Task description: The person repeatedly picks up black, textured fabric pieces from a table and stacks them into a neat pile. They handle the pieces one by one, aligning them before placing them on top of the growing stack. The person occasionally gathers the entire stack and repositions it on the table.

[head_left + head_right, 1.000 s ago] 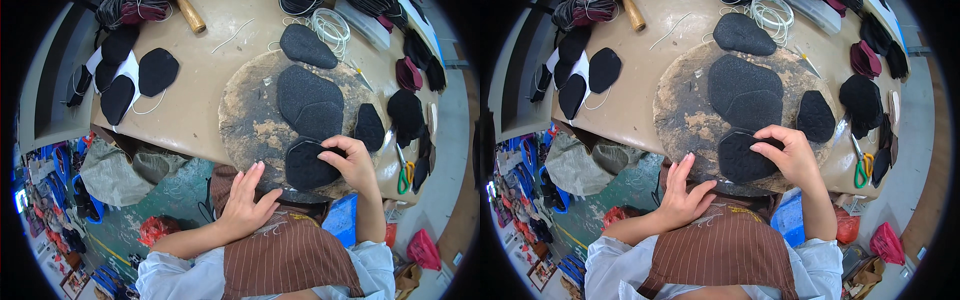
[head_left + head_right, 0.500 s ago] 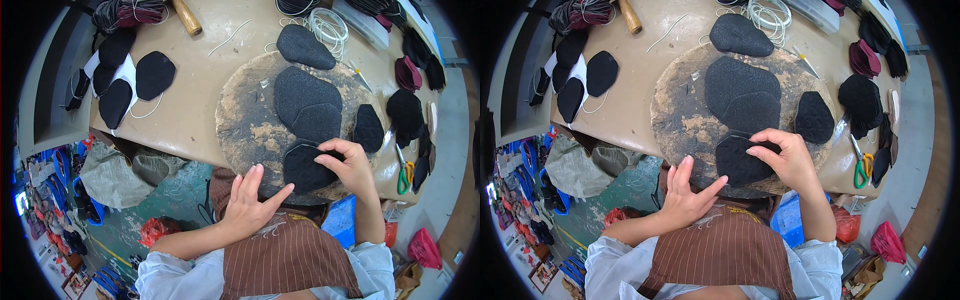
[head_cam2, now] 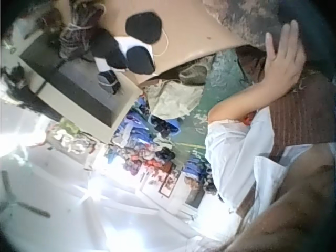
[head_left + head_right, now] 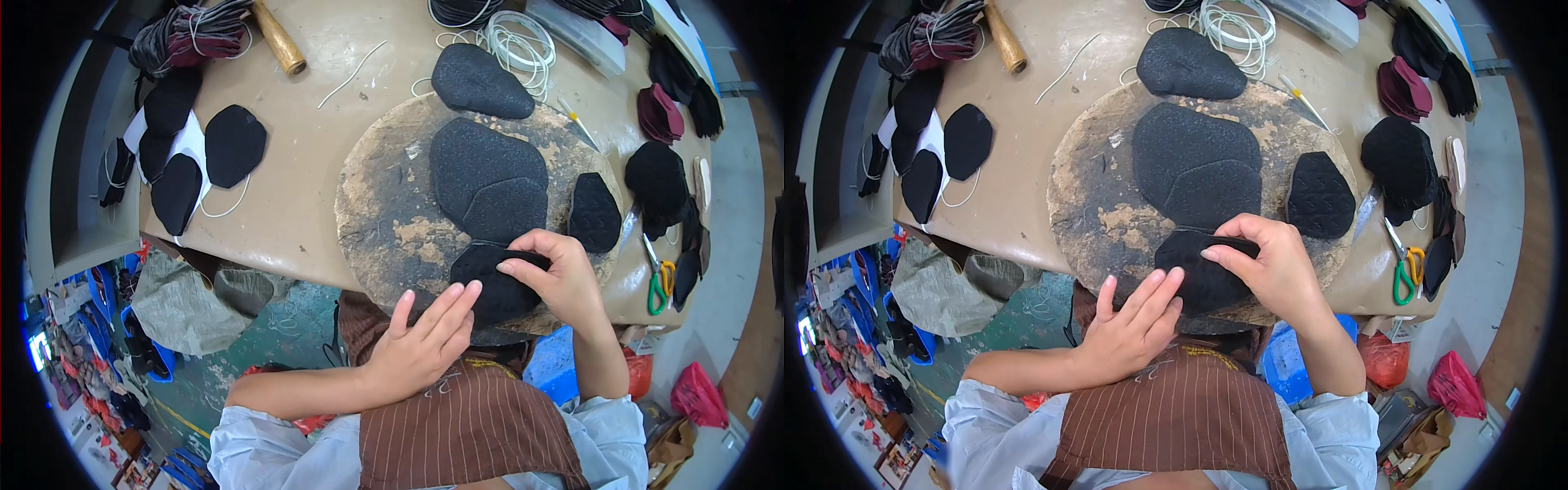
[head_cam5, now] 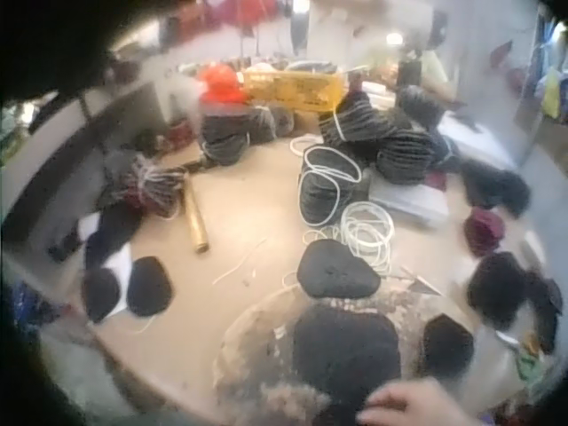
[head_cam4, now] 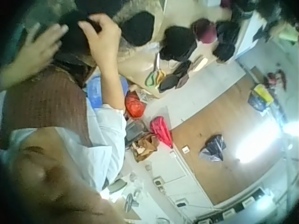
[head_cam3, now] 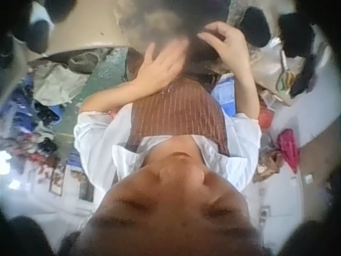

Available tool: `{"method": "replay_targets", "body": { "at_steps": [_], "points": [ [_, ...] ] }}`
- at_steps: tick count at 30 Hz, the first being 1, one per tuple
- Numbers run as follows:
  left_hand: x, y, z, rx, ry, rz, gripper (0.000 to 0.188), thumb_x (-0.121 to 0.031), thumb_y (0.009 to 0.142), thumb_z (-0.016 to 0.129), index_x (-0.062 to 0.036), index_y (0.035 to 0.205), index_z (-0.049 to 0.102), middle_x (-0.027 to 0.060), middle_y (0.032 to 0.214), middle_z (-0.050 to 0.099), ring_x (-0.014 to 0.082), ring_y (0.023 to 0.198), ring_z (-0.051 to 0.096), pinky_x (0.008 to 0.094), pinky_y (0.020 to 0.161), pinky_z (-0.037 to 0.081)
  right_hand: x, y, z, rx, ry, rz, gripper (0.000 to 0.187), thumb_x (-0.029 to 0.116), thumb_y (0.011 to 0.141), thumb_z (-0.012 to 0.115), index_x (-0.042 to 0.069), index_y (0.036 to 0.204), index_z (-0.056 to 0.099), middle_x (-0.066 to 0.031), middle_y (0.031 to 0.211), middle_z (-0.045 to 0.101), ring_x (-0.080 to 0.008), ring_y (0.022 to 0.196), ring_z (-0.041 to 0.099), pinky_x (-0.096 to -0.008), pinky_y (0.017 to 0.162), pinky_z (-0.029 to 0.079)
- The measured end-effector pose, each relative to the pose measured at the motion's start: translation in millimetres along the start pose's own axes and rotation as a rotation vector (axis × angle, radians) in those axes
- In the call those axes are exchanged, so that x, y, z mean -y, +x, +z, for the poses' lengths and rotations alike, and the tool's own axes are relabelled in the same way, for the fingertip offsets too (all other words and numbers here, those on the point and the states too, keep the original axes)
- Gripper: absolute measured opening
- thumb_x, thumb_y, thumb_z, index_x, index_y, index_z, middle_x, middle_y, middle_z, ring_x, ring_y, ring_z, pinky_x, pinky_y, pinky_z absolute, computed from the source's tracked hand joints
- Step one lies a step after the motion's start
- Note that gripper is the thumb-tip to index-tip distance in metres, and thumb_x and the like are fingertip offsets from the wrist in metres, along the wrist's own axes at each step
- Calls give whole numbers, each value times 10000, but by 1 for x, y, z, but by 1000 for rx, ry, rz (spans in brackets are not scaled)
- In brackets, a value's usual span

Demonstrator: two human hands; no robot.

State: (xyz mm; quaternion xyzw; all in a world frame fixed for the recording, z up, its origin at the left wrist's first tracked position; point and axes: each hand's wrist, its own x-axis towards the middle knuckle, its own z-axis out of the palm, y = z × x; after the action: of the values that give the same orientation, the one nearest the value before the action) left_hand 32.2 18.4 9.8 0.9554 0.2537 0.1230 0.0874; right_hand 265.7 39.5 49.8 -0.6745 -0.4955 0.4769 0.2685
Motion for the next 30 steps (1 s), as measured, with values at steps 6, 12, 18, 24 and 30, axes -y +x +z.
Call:
{"method": "replay_targets", "body": {
  "at_steps": [6,12,18,24,30],
  "points": [
    [9,37,-17,186,-267,-83,458,-501,729,680,-98,851,499,158,1481,360,282,1293,410,523,1052,176,11,-8,-9,-128,-379,83,192,142,756,756,5,819,638,-157,721,615,-249,622,618,-315,568,463],
    [20,48,-14,-186,-562,-306,544,-372,686,791,-60,1048,530,174,1418,437,292,1179,479,441,952,297,4,-24,-13,-182,-328,-262,242,147,704,799,32,813,616,-113,778,599,-235,689,603,-334,610,473],
    [43,41,-42,-474,-1190,-727,578,32,807,696,-18,1287,377,104,898,614,130,844,613,247,718,507,-15,-31,-26,-287,-123,-374,303,130,687,812,26,885,607,-108,886,599,-263,817,605,-333,743,493],
    [108,62,-57,-394,164,-328,488,-33,643,743,-101,1116,642,161,1310,513,379,1219,470,483,1018,354,-53,-19,-68,-650,-604,-66,498,155,700,799,-12,1116,581,-138,1008,536,-285,971,519,-360,855,432],
    [86,106,-29,-58,-10,481,244,-127,757,606,-116,993,669,34,1161,628,198,1218,524,456,1097,316,-42,-17,-71,-632,-559,-76,454,142,702,792,-29,1063,576,-131,942,526,-282,915,519,-364,818,427]
  ]
}}
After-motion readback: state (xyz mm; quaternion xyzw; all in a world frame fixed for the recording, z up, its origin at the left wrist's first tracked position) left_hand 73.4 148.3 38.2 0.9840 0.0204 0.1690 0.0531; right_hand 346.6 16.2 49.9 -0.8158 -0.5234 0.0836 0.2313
